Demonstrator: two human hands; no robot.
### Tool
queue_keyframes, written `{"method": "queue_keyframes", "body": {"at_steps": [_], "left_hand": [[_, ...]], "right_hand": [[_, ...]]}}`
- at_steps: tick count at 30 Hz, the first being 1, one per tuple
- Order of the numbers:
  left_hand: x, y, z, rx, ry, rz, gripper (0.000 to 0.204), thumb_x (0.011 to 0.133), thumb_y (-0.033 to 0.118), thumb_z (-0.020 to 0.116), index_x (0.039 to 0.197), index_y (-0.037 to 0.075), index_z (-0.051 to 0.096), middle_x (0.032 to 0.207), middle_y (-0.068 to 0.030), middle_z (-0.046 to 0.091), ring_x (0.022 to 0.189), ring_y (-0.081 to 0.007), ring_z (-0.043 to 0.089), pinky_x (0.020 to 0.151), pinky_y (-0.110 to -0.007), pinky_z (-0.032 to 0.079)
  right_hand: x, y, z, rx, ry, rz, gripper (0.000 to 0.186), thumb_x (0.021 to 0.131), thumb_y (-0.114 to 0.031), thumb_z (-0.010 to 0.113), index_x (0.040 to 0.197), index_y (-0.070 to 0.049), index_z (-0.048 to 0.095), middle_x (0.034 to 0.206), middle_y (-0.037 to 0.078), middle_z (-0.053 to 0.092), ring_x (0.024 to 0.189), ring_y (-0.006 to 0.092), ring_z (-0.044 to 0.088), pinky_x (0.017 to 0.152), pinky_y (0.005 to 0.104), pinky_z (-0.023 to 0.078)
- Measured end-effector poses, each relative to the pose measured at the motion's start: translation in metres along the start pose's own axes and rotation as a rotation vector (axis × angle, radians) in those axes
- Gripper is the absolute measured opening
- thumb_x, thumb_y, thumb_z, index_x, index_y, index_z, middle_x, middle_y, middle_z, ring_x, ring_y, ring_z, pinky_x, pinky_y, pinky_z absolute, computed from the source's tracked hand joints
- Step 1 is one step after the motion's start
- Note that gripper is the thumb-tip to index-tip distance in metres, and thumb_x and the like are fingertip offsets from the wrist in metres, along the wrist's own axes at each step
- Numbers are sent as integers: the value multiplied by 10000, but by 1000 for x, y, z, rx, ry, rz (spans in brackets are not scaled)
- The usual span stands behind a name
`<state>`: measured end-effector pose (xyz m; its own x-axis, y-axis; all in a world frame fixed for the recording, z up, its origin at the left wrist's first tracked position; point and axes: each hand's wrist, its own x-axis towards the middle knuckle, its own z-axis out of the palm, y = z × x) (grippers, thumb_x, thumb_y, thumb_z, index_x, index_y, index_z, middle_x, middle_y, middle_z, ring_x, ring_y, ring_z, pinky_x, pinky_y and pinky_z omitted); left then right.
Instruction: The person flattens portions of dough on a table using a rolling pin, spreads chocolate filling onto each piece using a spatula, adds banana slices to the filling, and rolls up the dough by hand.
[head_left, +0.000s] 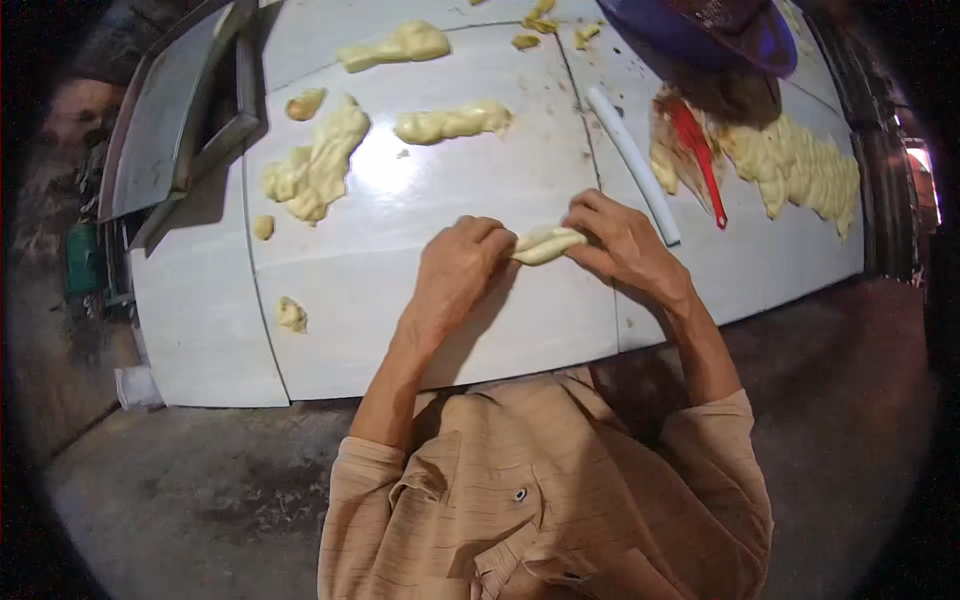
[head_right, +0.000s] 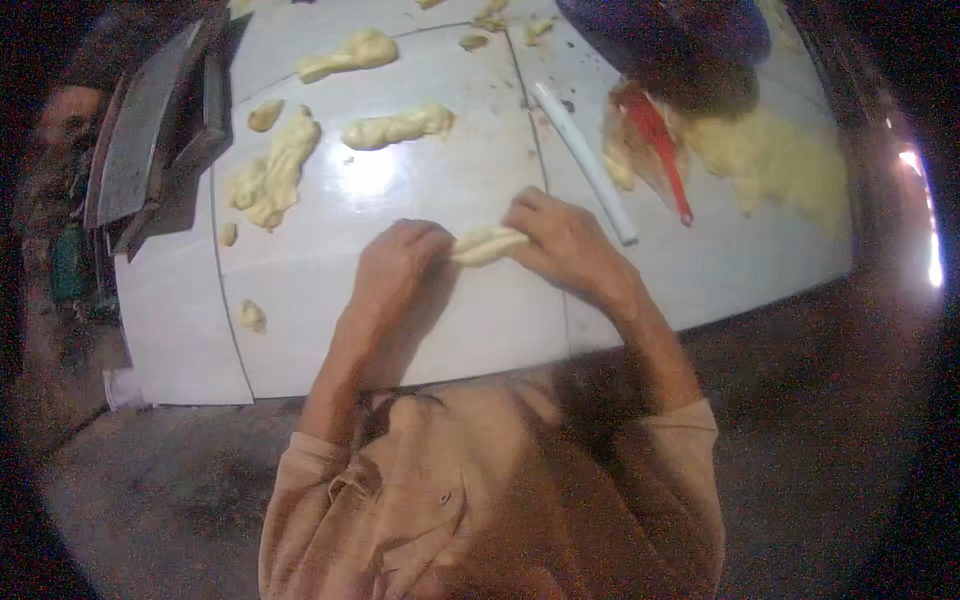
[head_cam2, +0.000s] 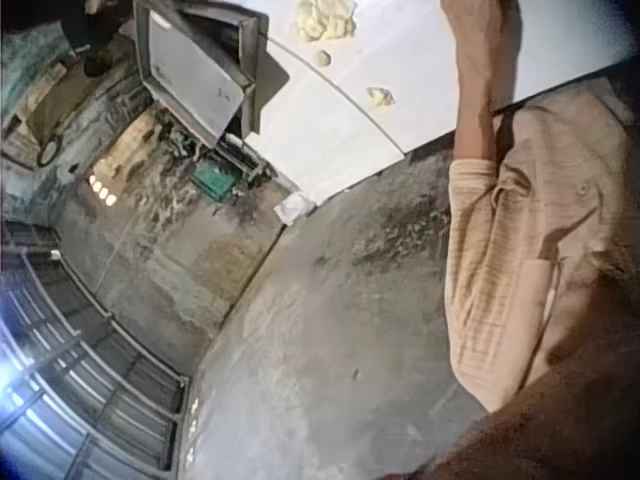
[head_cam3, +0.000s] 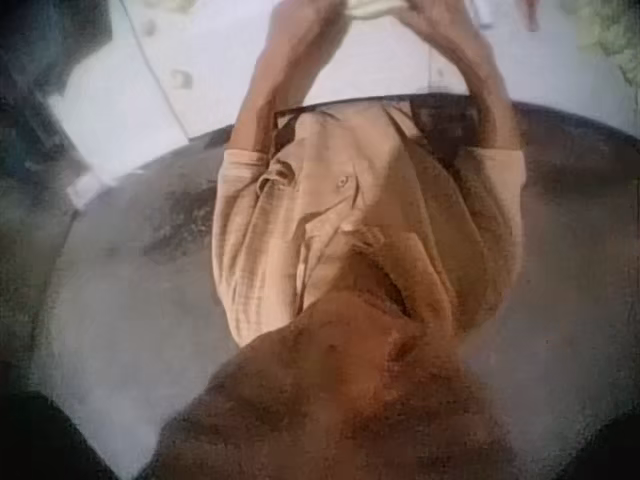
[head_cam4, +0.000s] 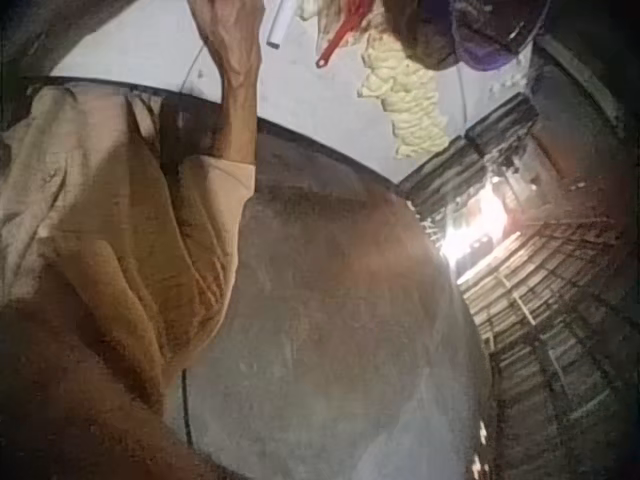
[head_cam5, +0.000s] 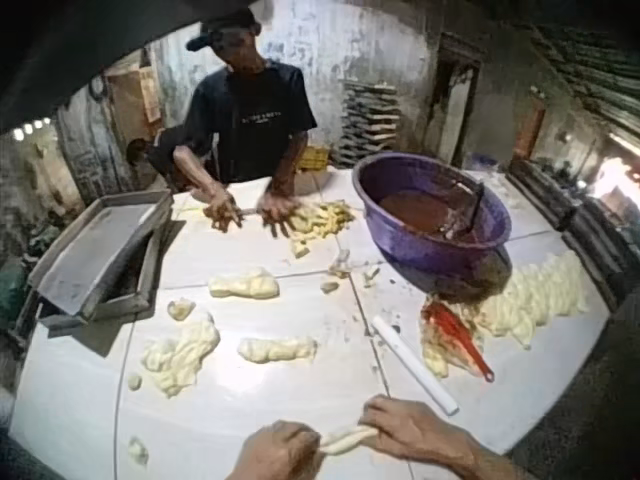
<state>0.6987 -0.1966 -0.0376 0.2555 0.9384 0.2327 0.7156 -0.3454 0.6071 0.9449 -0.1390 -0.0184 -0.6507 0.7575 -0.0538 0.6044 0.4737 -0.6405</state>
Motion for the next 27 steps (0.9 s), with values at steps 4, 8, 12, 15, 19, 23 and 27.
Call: {"method": "queue_keyframes", "body": {"at_steps": [4,8,12,15,19,23,27], "left_hand": [[-5,-6,-11,68,-159,-1,89,785,69,688,846,72,624,780,-129,651,779,-360,642,701,-487,494],[-16,-4,-46,-64,-177,-54,138,853,91,658,959,61,576,852,-145,660,752,-370,651,671,-482,511],[-37,-28,-88,-33,67,-55,213,861,112,688,1050,77,596,878,-123,660,758,-356,657,651,-454,516],[-53,-61,-128,3,236,-95,235,867,143,717,1076,88,626,878,-112,662,766,-343,661,655,-443,521],[-69,-121,-201,140,420,-172,250,876,223,765,1067,84,684,891,-90,685,758,-306,675,653,-413,526],[-58,-178,-279,306,536,-241,280,860,272,786,1043,73,715,898,-88,715,795,-305,686,721,-421,507],[-46,-245,-341,292,562,-323,301,873,309,763,1051,67,757,930,-113,739,831,-311,692,795,-431,476]], "right_hand": [[4,-18,-2,142,-24,135,281,830,-192,678,1013,11,611,844,166,615,717,312,610,680,439,490],[19,-56,-7,374,-84,362,283,838,-174,697,1030,25,636,809,137,658,720,185,632,661,351,514],[64,-68,13,237,14,-25,296,855,-145,723,1080,46,694,902,129,722,795,211,668,729,324,528],[130,-105,13,221,-108,-104,330,843,-113,775,1136,15,694,921,89,707,760,175,642,699,322,520],[233,-167,35,72,-28,-351,282,858,-119,771,1121,-44,704,881,79,667,729,197,629,677,343,517],[351,-222,58,-58,61,-568,253,867,-114,759,1106,-52,704,915,111,680,791,246,658,711,360,525],[457,-281,82,-81,-9,-586,242,859,-121,736,1086,-41,706,955,158,698,882,315,686,781,399,536]]}}
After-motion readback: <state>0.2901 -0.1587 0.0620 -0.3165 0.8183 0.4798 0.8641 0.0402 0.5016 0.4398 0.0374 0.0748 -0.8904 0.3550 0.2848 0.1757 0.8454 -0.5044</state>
